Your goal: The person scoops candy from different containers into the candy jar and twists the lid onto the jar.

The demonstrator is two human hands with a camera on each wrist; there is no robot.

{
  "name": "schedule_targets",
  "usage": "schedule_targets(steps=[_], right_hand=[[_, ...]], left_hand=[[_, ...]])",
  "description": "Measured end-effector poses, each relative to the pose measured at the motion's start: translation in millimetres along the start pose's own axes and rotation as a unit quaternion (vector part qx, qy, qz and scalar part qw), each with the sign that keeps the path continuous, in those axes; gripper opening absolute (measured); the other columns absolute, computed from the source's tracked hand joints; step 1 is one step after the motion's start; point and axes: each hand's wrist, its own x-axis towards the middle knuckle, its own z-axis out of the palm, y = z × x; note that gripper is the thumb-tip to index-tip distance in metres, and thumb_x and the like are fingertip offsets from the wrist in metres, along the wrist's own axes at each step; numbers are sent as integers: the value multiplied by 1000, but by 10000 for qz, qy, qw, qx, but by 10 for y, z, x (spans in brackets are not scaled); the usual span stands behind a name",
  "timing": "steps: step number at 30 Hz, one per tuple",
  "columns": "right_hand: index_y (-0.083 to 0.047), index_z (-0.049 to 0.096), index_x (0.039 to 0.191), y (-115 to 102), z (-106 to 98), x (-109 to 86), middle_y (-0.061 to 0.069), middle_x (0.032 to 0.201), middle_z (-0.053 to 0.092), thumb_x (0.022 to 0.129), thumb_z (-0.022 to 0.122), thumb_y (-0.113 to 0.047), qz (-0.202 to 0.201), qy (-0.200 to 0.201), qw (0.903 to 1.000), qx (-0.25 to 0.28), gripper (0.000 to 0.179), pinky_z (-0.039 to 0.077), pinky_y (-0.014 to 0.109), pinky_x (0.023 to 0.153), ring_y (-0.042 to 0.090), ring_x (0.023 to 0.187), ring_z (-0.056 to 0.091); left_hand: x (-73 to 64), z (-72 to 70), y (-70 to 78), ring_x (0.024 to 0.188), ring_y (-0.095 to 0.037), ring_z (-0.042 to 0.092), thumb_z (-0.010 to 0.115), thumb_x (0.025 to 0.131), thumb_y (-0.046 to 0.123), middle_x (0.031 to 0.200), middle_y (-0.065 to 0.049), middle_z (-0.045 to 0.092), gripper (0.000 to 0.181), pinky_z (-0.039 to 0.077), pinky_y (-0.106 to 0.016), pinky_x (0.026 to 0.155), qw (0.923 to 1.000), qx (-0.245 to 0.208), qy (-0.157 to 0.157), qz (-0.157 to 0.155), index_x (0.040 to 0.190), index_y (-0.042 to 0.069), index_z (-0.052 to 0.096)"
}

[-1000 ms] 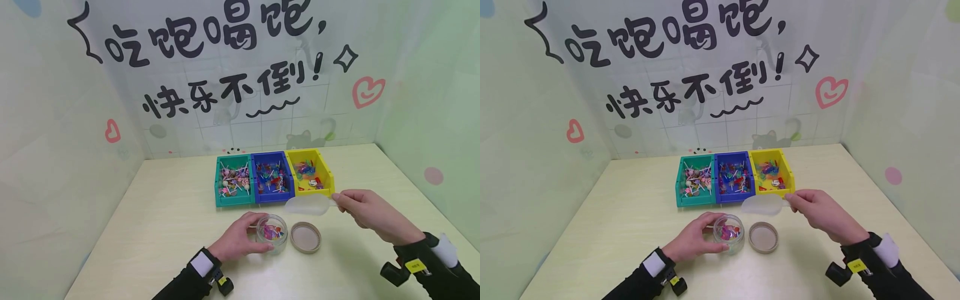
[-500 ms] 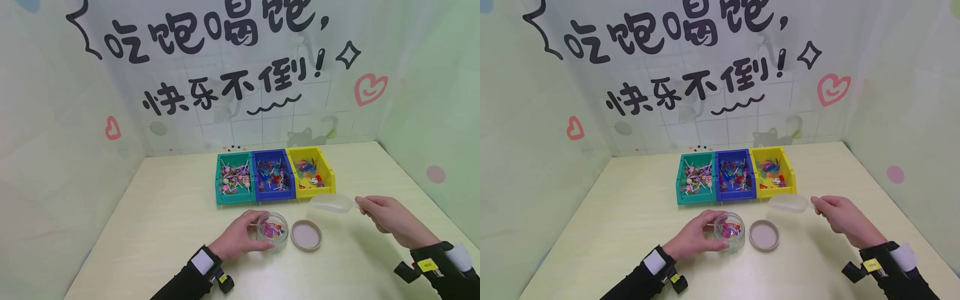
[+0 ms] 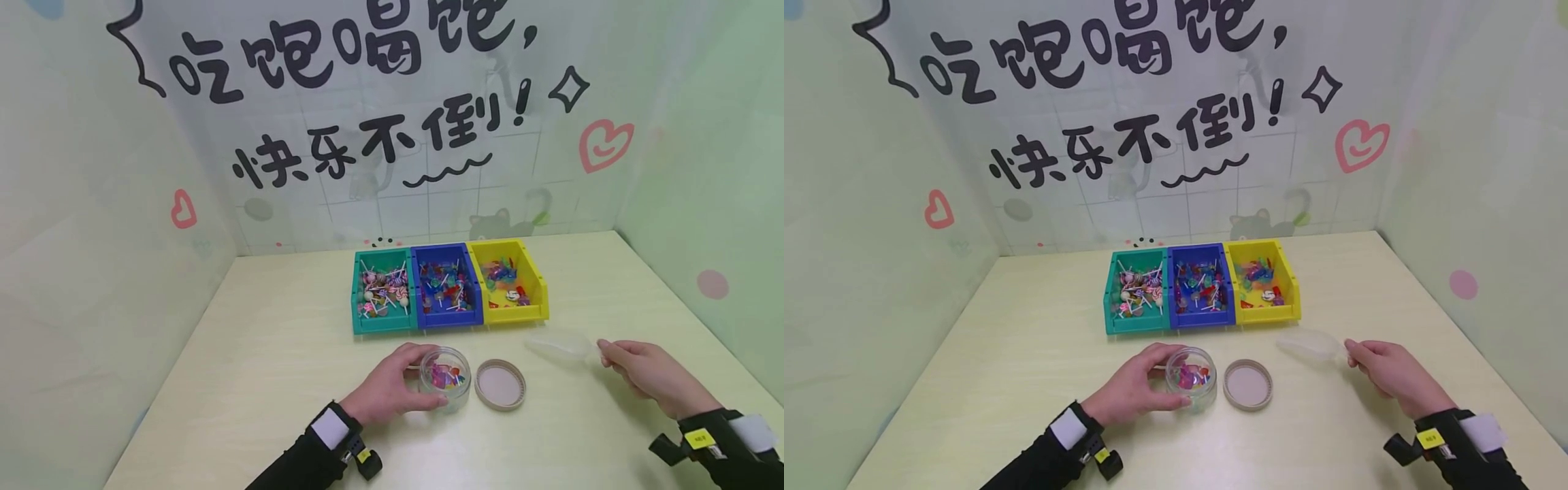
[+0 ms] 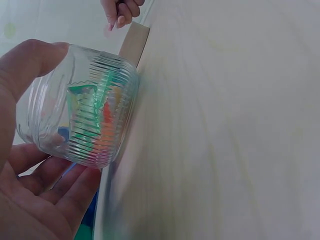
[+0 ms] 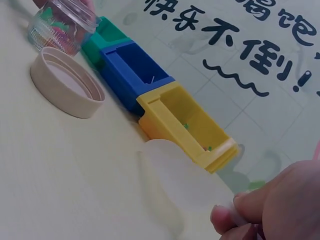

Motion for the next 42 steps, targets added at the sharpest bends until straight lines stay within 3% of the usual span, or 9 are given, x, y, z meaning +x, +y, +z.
schedule_targets(steps=[5, 12, 20, 23, 26, 29, 32, 36, 42], right_hand=[[-1, 75, 120, 31, 2, 19, -5, 77, 48, 116, 49, -52, 299, -14, 9992, -271, 58, 34, 28, 57, 13, 66, 43], [2, 73, 137, 67, 21, 27, -3, 100, 74, 112, 53, -59, 418, -75, 9988, -229, 69, 38, 27, 59, 15, 72, 52], [10, 53, 153, 32, -41, -16, 2, 89, 56, 112, 48, -65, 404, 244, 9980, -419, 86, 37, 31, 62, 17, 71, 48], [11, 42, 159, -39, -94, -43, 13, 108, 61, 111, 45, -67, 234, 509, 9978, -344, 92, 42, 30, 66, 18, 76, 51], [9, 37, 163, -166, -75, -71, 30, 138, 58, 112, 43, -67, -100, 760, 9965, -326, 92, 51, 28, 73, 27, 97, 61], [4, 38, 165, -341, 32, -94, 34, 156, 50, 113, 44, -65, -425, 828, 9952, -316, 86, 55, 28, 80, 37, 121, 59], [0, 39, 166, -525, 208, -106, 31, 161, 49, 113, 48, -63, -608, 684, 9953, -306, 84, 57, 32, 88, 43, 132, 56], [0, 42, 164, -708, 477, -121, 27, 161, 51, 111, 58, -58, -920, 379, 9937, -508, 81, 59, 42, 96, 42, 136, 56], [0, 47, 160, -779, 855, -111, 24, 158, 55, 102, 76, -51, -1290, -128, 9877, -872, 82, 55, 39, 94, 35, 132, 57]], left_hand=[[3, -10, 13, 136, -24, 63, 94, 89, 26, 150, -4, 60, 76, 55, -30, 115, 10000, 1, -19, 10, 156, 16, 59], [4, -11, 20, 137, -25, 63, 94, 89, 25, 150, -4, 60, 76, 55, -32, 116, 10000, -7, -23, -18, 156, 16, 59], [5, 6, -1, 136, -24, 63, 95, 88, 25, 150, -3, 61, 76, 55, -32, 116, 10000, -9, -1, 10, 156, 16, 60], [3, 8, -8, 136, -24, 63, 94, 88, 25, 150, -4, 60, 76, 55, -31, 116, 10000, -28, -5, 11, 156, 17, 60], [-2, 8, -8, 136, -23, 63, 94, 89, 24, 151, -4, 60, 75, 55, -30, 116, 10000, -81, -9, -3, 155, 17, 60], [-8, 5, -6, 135, -23, 63, 94, 89, 24, 151, -3, 60, 75, 55, -30, 115, 9999, -108, 5, -16, 155, 17, 61], [-13, -1, 3, 135, -22, 62, 94, 89, 24, 152, -4, 60, 74, 55, -30, 115, 9999, -114, 21, -20, 155, 16, 61], [-13, -2, 1, 136, -22, 62, 94, 89, 24, 152, -4, 59, 74, 55, -29, 116, 9999, -135, 25, -15, 155, 15, 61], [-13, 7, 4, 136, -24, 63, 94, 89, 23, 152, -5, 59, 75, 55, -27, 115, 9999, -170, 10, 4, 156, 15, 60]])
